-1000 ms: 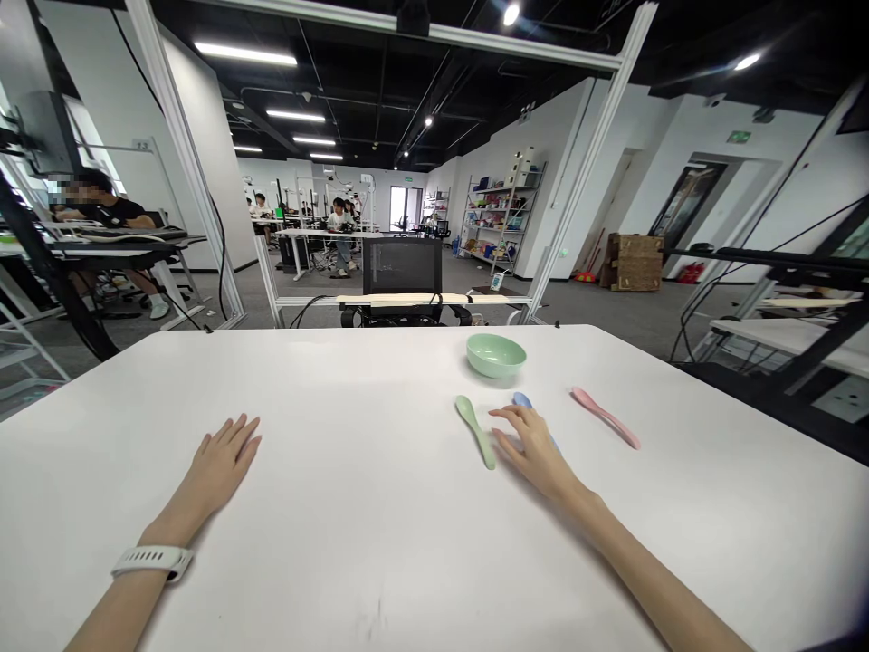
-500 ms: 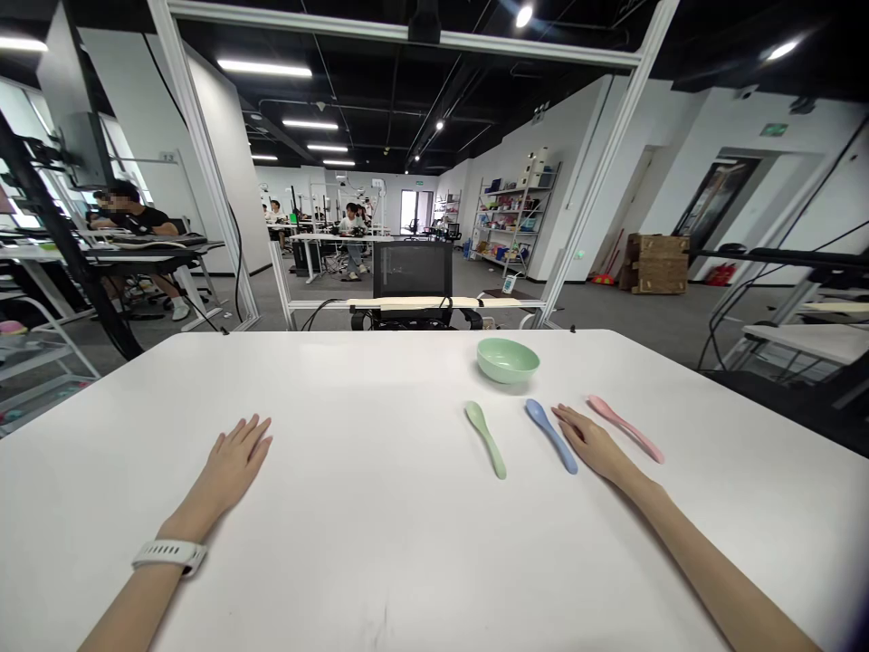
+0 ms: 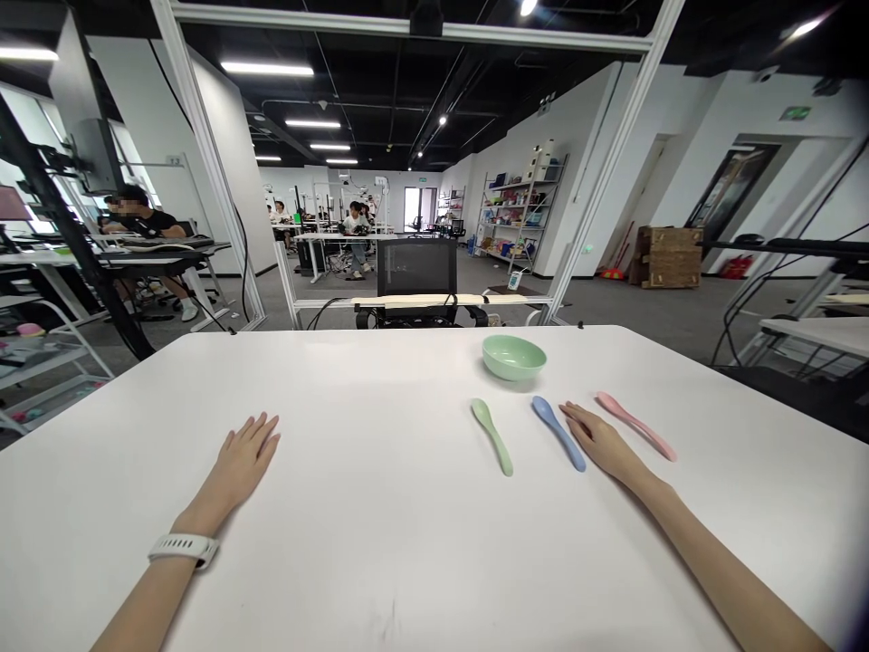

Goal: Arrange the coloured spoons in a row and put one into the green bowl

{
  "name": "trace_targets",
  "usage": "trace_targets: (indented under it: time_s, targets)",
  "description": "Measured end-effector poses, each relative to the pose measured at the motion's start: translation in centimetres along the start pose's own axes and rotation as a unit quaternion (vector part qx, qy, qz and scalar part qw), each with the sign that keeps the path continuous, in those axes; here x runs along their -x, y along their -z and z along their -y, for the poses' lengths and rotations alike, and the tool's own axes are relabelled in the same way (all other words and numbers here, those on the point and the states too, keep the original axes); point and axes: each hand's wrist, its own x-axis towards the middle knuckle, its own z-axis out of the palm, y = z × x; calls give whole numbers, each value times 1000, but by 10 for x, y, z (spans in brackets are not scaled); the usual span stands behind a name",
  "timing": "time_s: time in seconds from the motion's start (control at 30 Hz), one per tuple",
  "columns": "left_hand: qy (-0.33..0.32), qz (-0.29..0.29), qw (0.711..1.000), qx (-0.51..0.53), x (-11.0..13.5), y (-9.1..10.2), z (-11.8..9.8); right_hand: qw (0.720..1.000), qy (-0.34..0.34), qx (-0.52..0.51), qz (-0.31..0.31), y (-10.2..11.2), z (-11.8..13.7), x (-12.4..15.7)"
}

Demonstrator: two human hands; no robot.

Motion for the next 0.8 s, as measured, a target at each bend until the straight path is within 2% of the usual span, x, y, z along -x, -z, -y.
trace_targets:
  time_s: [0.3,0.43,0.53,0.6,0.7,0.8]
  targets:
    - [2,2,1000,-1,0,0,0,1000,-17,5,15,-2,-3,0]
    - [3,3,1000,0,0,1,-1,999,20,30,-27,5,6,1]
    - [10,13,1000,-2,0,2,-2,993,87,27,-77,11,34,5]
    - [12,16,1000,-3,0,2,-2,987,135,6,-85,10,63,11]
    - [8,6,1000,-5,0,2,-2,975,216,-14,-47,3,107,22]
    - [3,-6,1000,-8,0,0,0,964,266,-20,9,-5,136,31]
